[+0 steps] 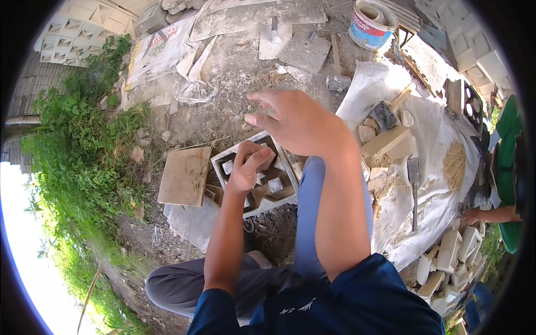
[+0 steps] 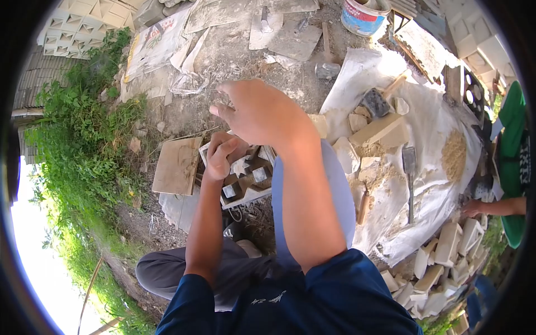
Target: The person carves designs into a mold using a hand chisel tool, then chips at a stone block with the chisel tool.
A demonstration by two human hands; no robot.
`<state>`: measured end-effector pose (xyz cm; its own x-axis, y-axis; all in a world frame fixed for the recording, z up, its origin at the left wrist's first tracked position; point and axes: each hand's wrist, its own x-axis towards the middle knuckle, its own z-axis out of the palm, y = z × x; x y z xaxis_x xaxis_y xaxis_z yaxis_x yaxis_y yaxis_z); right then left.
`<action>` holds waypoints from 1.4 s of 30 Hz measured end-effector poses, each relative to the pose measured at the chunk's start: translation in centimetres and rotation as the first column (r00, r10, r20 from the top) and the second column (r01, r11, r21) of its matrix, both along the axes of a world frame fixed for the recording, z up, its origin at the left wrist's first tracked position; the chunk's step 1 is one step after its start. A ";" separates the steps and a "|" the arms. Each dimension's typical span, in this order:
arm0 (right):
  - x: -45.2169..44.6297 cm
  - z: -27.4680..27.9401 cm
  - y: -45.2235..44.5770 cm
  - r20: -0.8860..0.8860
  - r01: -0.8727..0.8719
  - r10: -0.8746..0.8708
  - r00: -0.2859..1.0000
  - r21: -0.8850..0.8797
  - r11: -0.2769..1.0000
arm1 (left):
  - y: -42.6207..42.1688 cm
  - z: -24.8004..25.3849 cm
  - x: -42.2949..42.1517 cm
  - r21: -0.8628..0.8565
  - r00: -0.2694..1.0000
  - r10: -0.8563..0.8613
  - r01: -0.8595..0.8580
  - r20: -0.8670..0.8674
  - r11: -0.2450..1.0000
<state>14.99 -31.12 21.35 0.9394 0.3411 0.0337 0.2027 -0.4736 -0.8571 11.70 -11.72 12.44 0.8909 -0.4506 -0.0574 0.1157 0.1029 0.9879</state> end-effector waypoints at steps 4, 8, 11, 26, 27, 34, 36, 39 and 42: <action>0.0 0.9 0.1 -0.075 -0.042 0.040 0.996 -0.020 0.999 | 0.3 1.9 -0.4 0.046 0.996 -0.036 0.033 0.076 0.998; 0.5 0.5 0.1 -0.008 -0.043 0.043 0.999 -0.007 0.999 | 0.5 0.2 -0.2 -0.005 0.981 0.176 -0.177 0.081 0.984; -0.2 -0.4 -0.1 0.062 0.006 -0.005 0.998 -0.010 1.000 | 1.2 0.4 -0.2 -0.106 0.999 0.017 -0.014 0.029 0.994; -0.1 -0.7 0.6 0.013 -0.046 0.046 0.999 -0.023 0.999 | 2.4 -0.4 -0.7 -0.230 0.994 0.089 -0.073 0.060 0.971; 0.0 -0.8 0.8 0.043 -0.034 0.035 0.998 -0.022 0.999 | 2.3 -0.5 -0.5 -0.252 0.988 0.151 -0.141 0.023 0.957; 0.6 -0.5 0.8 0.015 -0.041 0.042 0.999 -0.058 0.997 | 1.9 -0.8 0.2 -0.336 0.965 0.263 -0.248 -0.003 0.909; 0.7 0.0 1.0 0.005 -0.049 0.049 0.999 -0.072 0.996 | 2.2 0.3 0.7 -0.317 0.982 0.188 -0.185 -0.020 0.930; 0.5 -0.7 0.6 -0.003 -0.046 0.045 0.999 -0.068 0.997 | 1.0 -0.5 0.5 -0.312 0.974 0.218 -0.224 -0.054 0.923; 0.9 -0.1 0.8 0.021 -0.060 0.062 0.998 -0.081 0.995 | 1.3 -0.3 1.3 -0.282 0.954 0.300 -0.295 -0.028 0.913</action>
